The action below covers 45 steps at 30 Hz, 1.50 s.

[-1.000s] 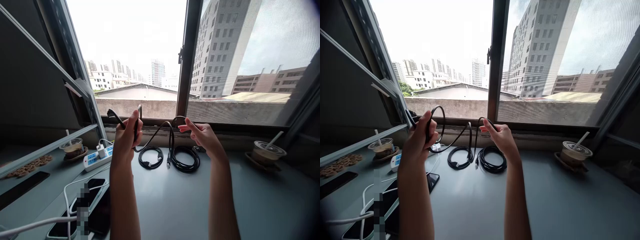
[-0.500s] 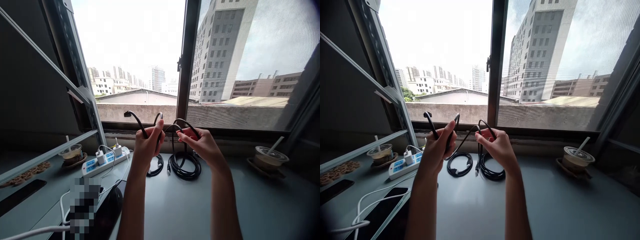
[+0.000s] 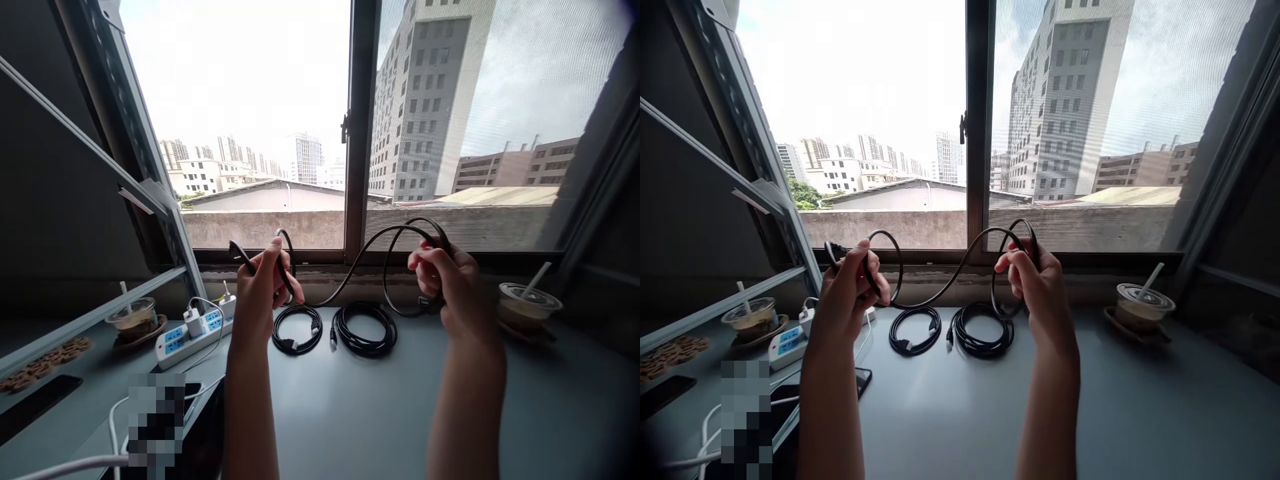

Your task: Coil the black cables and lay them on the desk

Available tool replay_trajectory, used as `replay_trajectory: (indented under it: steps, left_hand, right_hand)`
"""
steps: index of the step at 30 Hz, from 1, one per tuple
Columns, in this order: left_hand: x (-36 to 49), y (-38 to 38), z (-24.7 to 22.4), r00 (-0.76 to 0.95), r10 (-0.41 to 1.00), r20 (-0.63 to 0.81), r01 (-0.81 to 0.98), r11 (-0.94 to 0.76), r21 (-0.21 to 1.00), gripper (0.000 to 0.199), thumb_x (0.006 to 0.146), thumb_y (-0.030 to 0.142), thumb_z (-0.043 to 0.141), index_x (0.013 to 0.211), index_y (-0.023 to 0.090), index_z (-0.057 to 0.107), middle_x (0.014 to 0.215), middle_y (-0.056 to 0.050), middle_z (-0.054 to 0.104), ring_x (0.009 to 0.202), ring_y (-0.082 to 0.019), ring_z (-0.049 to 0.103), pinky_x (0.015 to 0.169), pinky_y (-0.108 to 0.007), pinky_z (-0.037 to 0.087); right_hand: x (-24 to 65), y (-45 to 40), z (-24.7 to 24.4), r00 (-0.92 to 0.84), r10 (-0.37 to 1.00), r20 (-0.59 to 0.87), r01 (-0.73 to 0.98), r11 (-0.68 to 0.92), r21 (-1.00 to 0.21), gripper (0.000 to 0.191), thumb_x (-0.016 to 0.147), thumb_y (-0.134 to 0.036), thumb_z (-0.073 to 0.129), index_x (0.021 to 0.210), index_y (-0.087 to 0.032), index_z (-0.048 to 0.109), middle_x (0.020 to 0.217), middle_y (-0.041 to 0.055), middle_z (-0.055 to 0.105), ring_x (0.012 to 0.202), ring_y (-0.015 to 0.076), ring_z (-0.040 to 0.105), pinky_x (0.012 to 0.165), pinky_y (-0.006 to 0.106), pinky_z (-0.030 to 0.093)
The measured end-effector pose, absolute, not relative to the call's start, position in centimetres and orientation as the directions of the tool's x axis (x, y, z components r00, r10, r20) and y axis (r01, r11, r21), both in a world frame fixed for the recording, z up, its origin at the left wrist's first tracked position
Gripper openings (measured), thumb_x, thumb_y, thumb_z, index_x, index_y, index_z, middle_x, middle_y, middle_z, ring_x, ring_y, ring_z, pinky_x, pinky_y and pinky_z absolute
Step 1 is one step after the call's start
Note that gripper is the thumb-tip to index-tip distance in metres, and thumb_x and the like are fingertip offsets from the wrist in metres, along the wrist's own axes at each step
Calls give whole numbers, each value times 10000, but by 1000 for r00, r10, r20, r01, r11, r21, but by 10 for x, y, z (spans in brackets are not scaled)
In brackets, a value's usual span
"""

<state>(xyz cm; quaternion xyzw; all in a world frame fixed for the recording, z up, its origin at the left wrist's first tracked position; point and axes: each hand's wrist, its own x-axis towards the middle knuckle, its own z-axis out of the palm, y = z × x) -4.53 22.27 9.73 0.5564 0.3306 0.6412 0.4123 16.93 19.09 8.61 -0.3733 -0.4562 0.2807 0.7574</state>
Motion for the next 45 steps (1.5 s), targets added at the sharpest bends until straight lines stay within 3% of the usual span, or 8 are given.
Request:
replay_trajectory:
  steps: [4, 7, 13, 17, 22, 29, 38, 45]
  left_hand:
    - [-44, 229, 94, -89, 891, 445, -120, -453, 883, 348, 758, 468, 558, 568, 186, 480, 291, 74, 294, 315, -107, 506, 271, -154, 183]
    - [-43, 236, 88, -59, 895, 441, 90, -436, 896, 384, 750, 500, 562, 560, 168, 522, 319, 31, 428, 297, -107, 493, 271, -167, 212]
    - [-45, 243, 80, -83, 908, 410, 275, -374, 885, 453, 740, 592, 528, 615, 160, 577, 335, 22, 470, 351, -160, 570, 315, -186, 345]
    - [-48, 240, 83, -69, 908, 414, 317, -373, 872, 468, 768, 586, 495, 590, 164, 589, 271, 36, 405, 254, -114, 457, 344, -199, 356]
    - [-49, 229, 89, -60, 923, 380, 279, -350, 894, 500, 795, 563, 455, 519, 163, 574, 272, 57, 313, 233, -94, 405, 318, -202, 306]
    - [-49, 222, 88, 81, 936, 342, 396, -345, 851, 482, 800, 514, 468, 482, 157, 533, 321, 26, 428, 293, -94, 459, 379, -196, 388]
    - [-33, 215, 90, 221, 902, 370, 206, -414, 887, 515, 810, 552, 433, 509, 155, 562, 326, -4, 473, 280, -95, 454, 307, -187, 316]
    - [-23, 210, 91, 295, 879, 376, 116, -423, 898, 500, 828, 515, 440, 526, 138, 572, 365, -2, 496, 294, -85, 466, 304, -178, 297]
  right_hand:
    - [164, 187, 90, 315, 797, 515, -324, 600, -731, 226, 612, -186, 638, 627, -175, 412, 526, -56, 408, 429, 22, 312, 364, 134, 233]
    - [159, 189, 88, 176, 823, 541, -363, 565, -741, 326, 664, -217, 683, 628, -178, 361, 514, -74, 345, 427, 15, 326, 383, 119, 290]
    - [155, 203, 80, -56, 849, 525, -200, 505, -839, 253, 766, -359, 653, 784, -200, 457, 632, -58, 465, 384, 11, 356, 289, 122, 183]
    - [155, 205, 79, -125, 860, 495, -94, 487, -868, 284, 813, -377, 601, 1056, -236, 560, 775, -19, 554, 405, -1, 390, 310, 123, 197]
    - [146, 207, 78, -208, 898, 387, 9, 397, -918, 537, 847, -390, 549, 1342, -248, 399, 926, 57, 629, 452, 33, 463, 320, 138, 261]
    - [121, 211, 73, -345, 883, 318, 137, 383, -913, 629, 855, -411, 525, 1404, -191, 309, 864, 65, 656, 404, 34, 461, 338, 150, 303]
    - [111, 200, 77, -437, 799, 413, 86, 494, -865, 621, 780, -382, 630, 1330, -188, 419, 531, -55, 528, 400, 42, 390, 356, 139, 289]
    - [117, 199, 79, -344, 786, 513, 140, 584, -800, 256, 776, -363, 627, 934, -161, 632, 567, -41, 524, 440, 36, 408, 389, 144, 274]
